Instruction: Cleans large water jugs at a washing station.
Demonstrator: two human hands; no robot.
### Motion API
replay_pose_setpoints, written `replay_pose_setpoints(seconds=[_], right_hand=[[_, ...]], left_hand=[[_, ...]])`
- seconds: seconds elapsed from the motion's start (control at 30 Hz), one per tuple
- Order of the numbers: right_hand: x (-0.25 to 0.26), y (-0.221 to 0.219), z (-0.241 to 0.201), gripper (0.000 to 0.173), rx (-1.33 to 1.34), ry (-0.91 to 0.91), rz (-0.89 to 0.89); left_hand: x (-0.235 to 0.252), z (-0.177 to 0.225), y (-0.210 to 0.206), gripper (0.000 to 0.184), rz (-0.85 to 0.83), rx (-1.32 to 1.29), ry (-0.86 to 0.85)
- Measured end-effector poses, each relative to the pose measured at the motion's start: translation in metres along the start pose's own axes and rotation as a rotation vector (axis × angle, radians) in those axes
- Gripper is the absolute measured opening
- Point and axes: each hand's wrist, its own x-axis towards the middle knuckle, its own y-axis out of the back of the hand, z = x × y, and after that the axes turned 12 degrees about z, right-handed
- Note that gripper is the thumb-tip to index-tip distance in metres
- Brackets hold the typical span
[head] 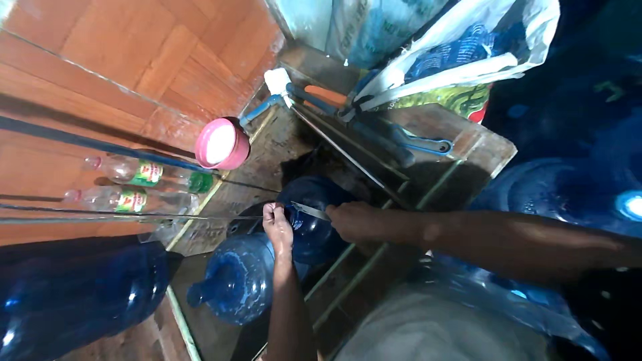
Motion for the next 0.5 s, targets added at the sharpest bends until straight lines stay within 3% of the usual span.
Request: replay_pose_setpoints(seconds=[0.23, 0.5], right_hand=[[0.019, 0.010, -0.002, 0.036, -0.057, -0.002, -0.066], [0.030, -0.003, 0.019, 0.034, -0.082, -0.035, -0.082]], left_hand=[[0.003, -0.004, 0.003, 0.015, -0.055, -0.015, -0.017], [0.008, -0.003, 0.005, 0.027, -0.138, -0.044, 0.004]])
